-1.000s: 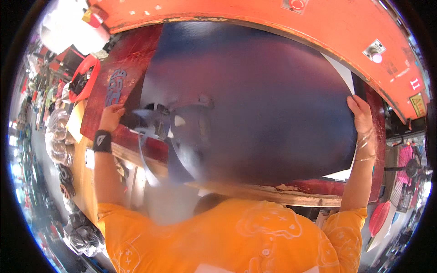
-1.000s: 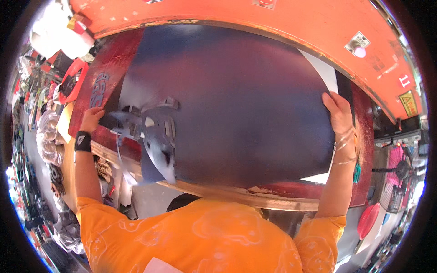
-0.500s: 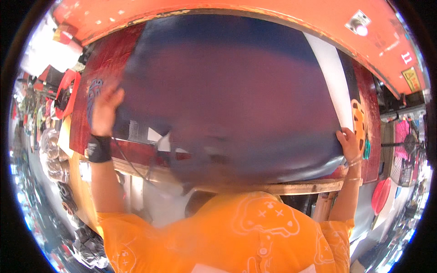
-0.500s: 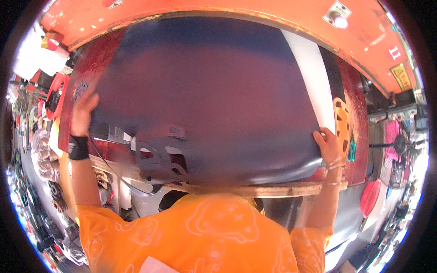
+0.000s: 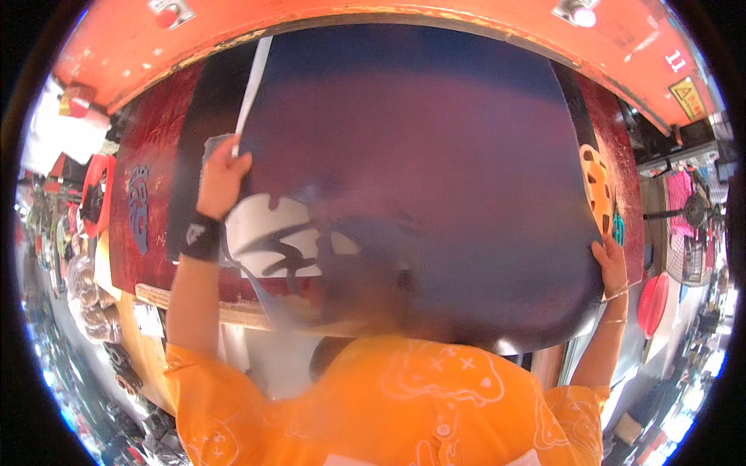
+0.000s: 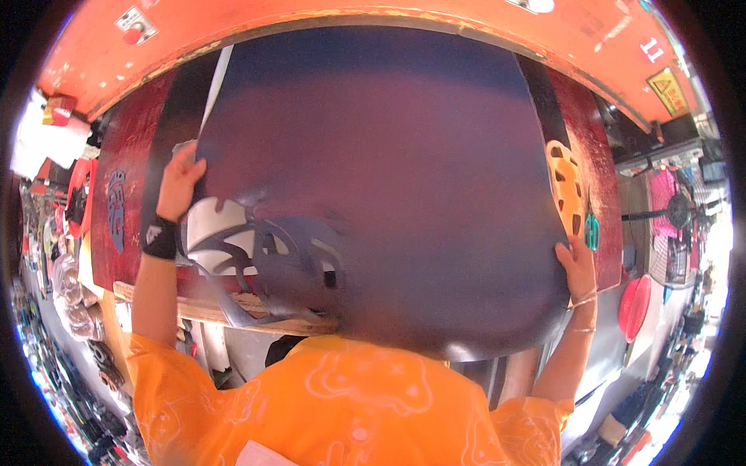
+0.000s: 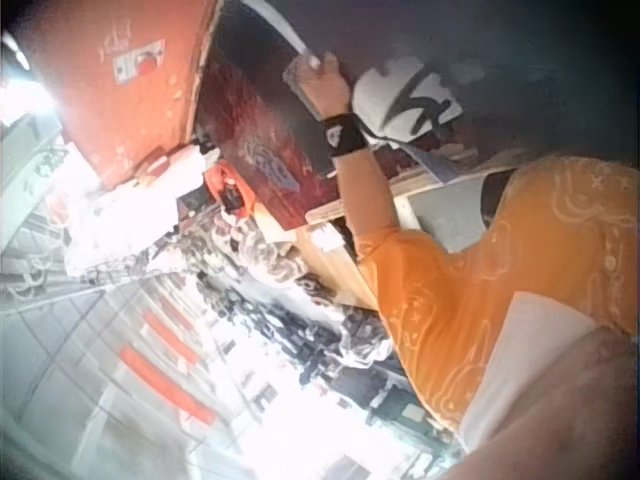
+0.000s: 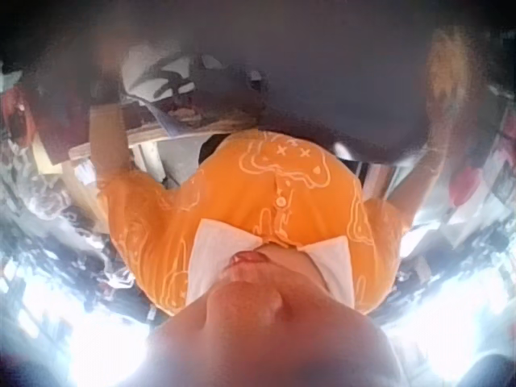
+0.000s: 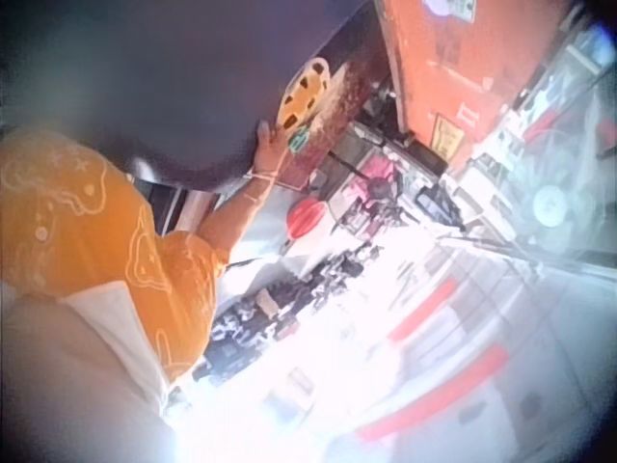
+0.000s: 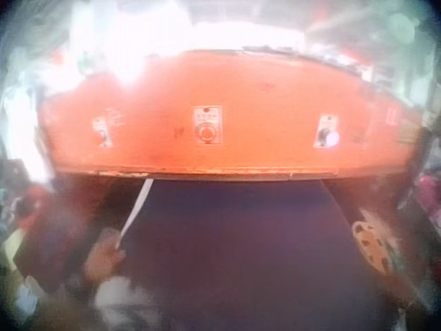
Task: The person uses green-handled scissors to cut a dark mask shape from a sheet of material on a workbench. They trim edges, remove excess pieces, and handle a second orange mask-shaped piece. The person also briefly moves a clipboard and papers on the table.
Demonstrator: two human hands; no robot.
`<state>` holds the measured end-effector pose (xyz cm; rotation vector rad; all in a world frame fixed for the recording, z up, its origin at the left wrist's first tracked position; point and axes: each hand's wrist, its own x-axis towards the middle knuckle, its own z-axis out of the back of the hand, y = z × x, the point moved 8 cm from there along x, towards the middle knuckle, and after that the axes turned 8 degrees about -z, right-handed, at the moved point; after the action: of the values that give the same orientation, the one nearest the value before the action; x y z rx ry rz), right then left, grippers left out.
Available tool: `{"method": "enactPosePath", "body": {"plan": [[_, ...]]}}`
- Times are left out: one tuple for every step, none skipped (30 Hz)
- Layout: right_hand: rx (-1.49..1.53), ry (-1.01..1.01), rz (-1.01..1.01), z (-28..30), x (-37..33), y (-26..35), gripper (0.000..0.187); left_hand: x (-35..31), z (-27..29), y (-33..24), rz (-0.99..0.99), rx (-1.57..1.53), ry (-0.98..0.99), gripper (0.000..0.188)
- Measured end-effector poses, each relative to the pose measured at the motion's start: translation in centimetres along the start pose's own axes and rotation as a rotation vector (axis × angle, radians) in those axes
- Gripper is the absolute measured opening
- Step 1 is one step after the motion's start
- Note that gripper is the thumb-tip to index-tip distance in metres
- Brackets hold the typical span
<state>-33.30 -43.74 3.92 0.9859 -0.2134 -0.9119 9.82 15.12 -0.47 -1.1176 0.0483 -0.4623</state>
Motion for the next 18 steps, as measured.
{"method": "enactPosePath", "body": {"plan": [[0.021, -0.048, 0.049, -0.2, 0.2, 1.2, 0.023, 2.7, -0.2, 0.0, -0.071, 0.026, 0.003, 0.043], [0.021, -0.041, 0.153, -0.9, 0.9, 3.1, 0.028, 5.6, -0.8, 0.1, -0.098, 0.094, 0.015, 0.044], [0.023, -0.043, 0.188, -1.4, 2.2, 4.7, 0.033, 8.2, -1.2, -0.2, -0.115, 0.16, 0.009, 0.045], [-0.095, -0.093, 0.159, -1.9, 3.8, 5.6, 0.038, 10.2, -1.6, -0.8, -0.129, 0.235, -0.045, 0.047], [-0.2, -0.143, 0.181, -2.1, 5.2, 6.8, 0.043, 11.6, -1.7, -1.4, -0.106, 0.306, -0.101, 0.05], [-0.281, -0.196, 0.155, -2.7, 6.5, 7.1, 0.047, 12.0, -1.6, -2.7, -0.137, 0.353, -0.129, 0.051], [-0.338, -0.233, 0.161, -3.2, 7.3, 7.4, 0.05, 11.0, -1.9, -0.6, 0.203, 0.062, -0.148, 0.051], [-0.396, -0.255, 0.236, -3.6, 7.2, 7.7, 0.051, 9.8, -2.1, -1.2, 0.216, 0.046, -0.063, 0.05], [-0.438, -0.265, 0.304, -4.3, 7.1, 7.8, 0.052, 8.0, -2.2, -1.2, 0.263, 0.018, -0.001, 0.049], [-0.495, -0.267, 0.362, -5.1, 6.9, 7.8, 0.053, 6.0, -1.5, -1.6, 0.201, 0.073, 0.046, 0.048], [-0.5, -0.285, 0.314, -5.4, 6.9, 7.0, 0.053, 4.2, -0.9, -1.4, 0.146, 0.122, 0.091, 0.047], [-0.516, -0.305, 0.257, -5.6, 7.1, 6.5, 0.052, 3.2, 0.6, -0.4, 0.167, 0.04, 0.034, 0.046], [-0.527, -0.319, 0.264, -6.1, 7.1, 6.4, 0.052, 2.7, 2.0, 0.5, 0.133, -0.055, -0.042, 0.044], [-0.529, -0.353, 0.335, -6.5, 7.2, 7.1, 0.053, 2.8, 2.8, 1.4, 0.087, 0.021, -0.044, 0.043], [-0.5, -0.353, 0.298, -6.8, 7.7, 7.0, 0.053, 3.0, 3.2, 2.7, 0.121, 0.066, -0.059, 0.043], [-0.472, -0.357, 0.318, -7.4, 8.2, 7.5, 0.053, 3.6, 3.6, 3.0, 0.091, 0.101, -0.097, 0.043], [-0.434, -0.368, 0.32, -7.5, 8.6, 7.9, 0.053, 4.1, 2.8, 2.8, 0.079, 0.117, -0.078, 0.042], [-0.476, -0.408, 0.276, -7.7, 9.0, 7.9, 0.054, 4.0, 2.7, 2.9, 0.224, 0.222, -0.102, 0.046]]}}
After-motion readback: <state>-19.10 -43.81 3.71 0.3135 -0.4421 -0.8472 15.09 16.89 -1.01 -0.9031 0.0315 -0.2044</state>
